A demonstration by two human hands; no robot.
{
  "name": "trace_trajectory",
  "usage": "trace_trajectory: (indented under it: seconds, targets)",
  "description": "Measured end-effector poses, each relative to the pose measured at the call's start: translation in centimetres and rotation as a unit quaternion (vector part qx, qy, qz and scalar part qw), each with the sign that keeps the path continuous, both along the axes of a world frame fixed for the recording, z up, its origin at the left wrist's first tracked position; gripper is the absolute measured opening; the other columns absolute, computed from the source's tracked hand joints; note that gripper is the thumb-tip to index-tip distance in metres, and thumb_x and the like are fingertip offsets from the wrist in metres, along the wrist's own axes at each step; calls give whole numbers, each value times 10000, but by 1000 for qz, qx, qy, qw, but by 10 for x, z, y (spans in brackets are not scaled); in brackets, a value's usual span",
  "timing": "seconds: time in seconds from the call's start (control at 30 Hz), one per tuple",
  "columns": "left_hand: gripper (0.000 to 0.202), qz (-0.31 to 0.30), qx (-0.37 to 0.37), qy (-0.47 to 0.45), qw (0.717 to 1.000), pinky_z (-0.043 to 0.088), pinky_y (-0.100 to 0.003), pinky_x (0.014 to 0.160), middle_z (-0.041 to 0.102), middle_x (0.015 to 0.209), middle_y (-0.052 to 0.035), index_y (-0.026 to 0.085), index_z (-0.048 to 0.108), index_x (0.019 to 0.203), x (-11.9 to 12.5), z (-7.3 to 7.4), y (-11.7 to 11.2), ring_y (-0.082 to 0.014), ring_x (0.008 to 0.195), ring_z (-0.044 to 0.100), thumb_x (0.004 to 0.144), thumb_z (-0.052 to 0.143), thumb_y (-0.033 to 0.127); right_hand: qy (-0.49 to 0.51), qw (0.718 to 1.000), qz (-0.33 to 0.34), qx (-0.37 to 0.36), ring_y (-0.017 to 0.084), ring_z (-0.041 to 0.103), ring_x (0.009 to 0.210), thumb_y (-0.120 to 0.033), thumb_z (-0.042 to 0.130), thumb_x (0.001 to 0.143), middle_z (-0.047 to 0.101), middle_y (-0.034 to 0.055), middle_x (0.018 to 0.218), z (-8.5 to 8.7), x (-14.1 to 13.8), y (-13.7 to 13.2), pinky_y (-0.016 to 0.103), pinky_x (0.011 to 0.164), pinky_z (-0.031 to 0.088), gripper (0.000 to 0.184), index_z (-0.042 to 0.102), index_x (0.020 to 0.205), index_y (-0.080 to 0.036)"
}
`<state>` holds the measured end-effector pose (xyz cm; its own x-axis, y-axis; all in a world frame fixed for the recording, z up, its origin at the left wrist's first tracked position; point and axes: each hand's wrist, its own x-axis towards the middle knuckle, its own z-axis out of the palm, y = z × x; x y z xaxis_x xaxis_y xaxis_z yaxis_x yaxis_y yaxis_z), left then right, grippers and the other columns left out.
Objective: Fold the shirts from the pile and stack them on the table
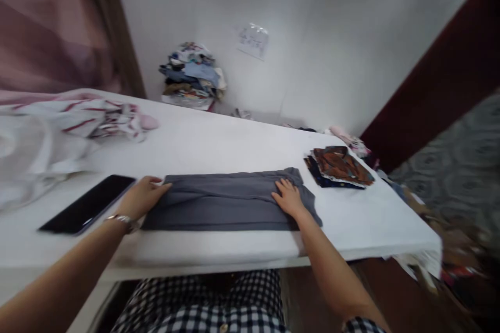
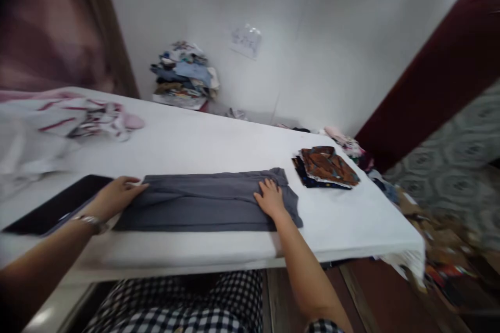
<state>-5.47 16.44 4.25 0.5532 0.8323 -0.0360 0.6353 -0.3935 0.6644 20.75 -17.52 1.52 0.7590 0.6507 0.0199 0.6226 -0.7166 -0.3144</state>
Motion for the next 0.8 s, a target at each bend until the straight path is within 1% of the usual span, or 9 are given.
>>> trace_trajectory:
  seconds: [0.1, 0.2, 0.3, 0.37, 0.43, 0.5, 0.6, 0.7, 0.8]
  targets:
    - [581, -5, -19, -6, 1000, 484, -323, 722, 701, 905, -100, 127, 531, 1153, -7, -8, 1, -251, 857, 660, 723, 578, 516, -90, 993, 18, 72, 334, 222, 1440, -289, 479, 888, 340, 151, 1527, -4, -5, 1, 583, 1117, 197, 500, 493, 1378, -191]
    - [650, 11, -34, -39, 999, 491, -331, 775, 697, 968, -100, 129, 490, 1255, -12, -12, -1, -236, 883, 659, 727, 590, 494, -133, 978, 82, 138, 325, 228, 1439, -383, 451, 912, 344, 124, 1528, -14, -11, 5, 598, 1109, 210, 512, 462, 1402, -234]
    - [704, 5, -36, -58, 998, 485, -341, 806, 682, 1020, -111, 129, 463, 1308, -16, -12, -8, -227, 887, 644, 708, 623, 461, -104, 985, 99, 97, 353, 306, 1403, -499, 462, 899, 410, 149, 1485, -30, -14, 7, 630, 1083, 234, 546, 507, 1371, -230]
    - [716, -14, -21, -50, 998, 483, -333, 785, 677, 1017, -94, 147, 451, 1334, -18, -10, -12, -214, 857, 632, 688, 639, 392, -92, 988, 97, 72, 360, 339, 1385, -517, 459, 895, 444, 160, 1460, -40, -14, 6, 637, 1078, 240, 546, 536, 1347, -221]
    - [698, -35, -3, -31, 999, 481, -324, 753, 677, 975, -72, 158, 451, 1347, -19, -8, -15, -201, 813, 624, 685, 617, 308, -97, 987, 98, 78, 353, 348, 1383, -525, 460, 895, 446, 155, 1460, -45, -14, 4, 632, 1079, 246, 554, 523, 1359, -229]
    - [648, -47, 16, -11, 999, 481, -322, 742, 676, 953, -67, 161, 484, 1328, -17, -3, -15, -197, 797, 622, 697, 585, 266, -109, 983, 102, 107, 340, 332, 1395, -532, 469, 893, 418, 143, 1482, -43, -16, 1, 623, 1078, 263, 581, 472, 1398, -246]
    - [518, -73, 81, 1, 994, 488, -326, 801, 660, 1053, -91, 181, 575, 1245, -11, 4, -12, -208, 887, 623, 740, 566, 295, -145, 966, 135, 168, 318, 271, 1428, -513, 500, 889, 373, 122, 1515, -33, -21, -3, 608, 1099, 251, 586, 446, 1409, -248]
    - [372, -150, 195, 53, 968, 466, -341, 895, 628, 1154, -105, 199, 661, 1125, -3, 9, -9, -228, 1024, 587, 794, 513, 282, -167, 943, 201, 206, 295, 315, 1411, -443, 526, 896, 472, 113, 1448, -25, -25, -4, 575, 1115, 258, 416, 599, 1244, -229]
    - [295, -211, 255, 116, 936, 456, -368, 882, 640, 1118, -105, 209, 718, 981, 6, 9, -7, -250, 1042, 560, 784, 499, 215, -149, 939, 233, 202, 292, 423, 1345, -359, 503, 912, 605, 111, 1308, -25, -26, -1, 555, 1078, 325, 264, 699, 1026, -224]
